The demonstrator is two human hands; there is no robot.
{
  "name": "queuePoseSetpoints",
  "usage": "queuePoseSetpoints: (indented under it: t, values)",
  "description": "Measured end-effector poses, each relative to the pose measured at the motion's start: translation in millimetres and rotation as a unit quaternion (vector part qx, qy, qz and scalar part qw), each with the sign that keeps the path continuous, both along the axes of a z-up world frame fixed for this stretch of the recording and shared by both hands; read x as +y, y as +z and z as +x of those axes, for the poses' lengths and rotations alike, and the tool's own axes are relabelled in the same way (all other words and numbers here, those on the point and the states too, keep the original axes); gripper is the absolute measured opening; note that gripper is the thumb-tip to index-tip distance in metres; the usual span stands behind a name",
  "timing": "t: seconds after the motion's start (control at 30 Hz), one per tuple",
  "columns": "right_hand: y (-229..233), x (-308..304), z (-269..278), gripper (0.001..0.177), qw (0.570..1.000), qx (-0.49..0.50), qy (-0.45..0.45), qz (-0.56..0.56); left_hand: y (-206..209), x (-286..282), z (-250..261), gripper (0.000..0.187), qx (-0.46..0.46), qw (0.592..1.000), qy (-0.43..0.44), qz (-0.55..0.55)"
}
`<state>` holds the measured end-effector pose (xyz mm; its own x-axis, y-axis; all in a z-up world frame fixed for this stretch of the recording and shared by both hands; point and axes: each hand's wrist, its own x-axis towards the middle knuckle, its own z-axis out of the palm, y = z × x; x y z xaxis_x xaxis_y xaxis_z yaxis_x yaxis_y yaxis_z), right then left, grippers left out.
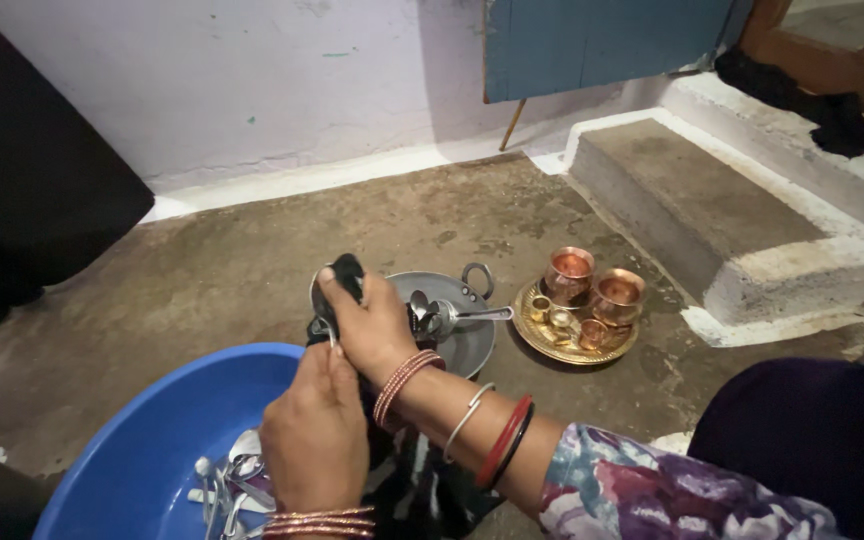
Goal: The person wipes various spoons and forks with a black cloth, picking them up from a blue plastic basin and then placing them into a metal pan.
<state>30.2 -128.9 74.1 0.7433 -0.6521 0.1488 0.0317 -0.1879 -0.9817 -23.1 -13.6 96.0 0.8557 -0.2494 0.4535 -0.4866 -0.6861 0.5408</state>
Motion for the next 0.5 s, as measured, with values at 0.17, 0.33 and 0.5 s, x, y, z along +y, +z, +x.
queuePoseSetpoints:
  t: [0.17,0.33,0.5]
  values:
    - [7.4,3.3,3.5,0.013,0.951,-0.14,0.152,0.228,4.8,2.1,5.1,0.027,0.011,1.0,0.013,0.013]
    - [43.6,4.8,-16.7,0.04,0.93,-0.068,0.186,0.311,23.7,10.0,8.2,0.032,0.147,0.989,-0.004,-0.022]
    - [26.0,1.4,-6.4,0.022,0.96,-0.122,0.156,0.198,21.7,9.2,4.0,0.027,0.078,0.996,-0.016,-0.049]
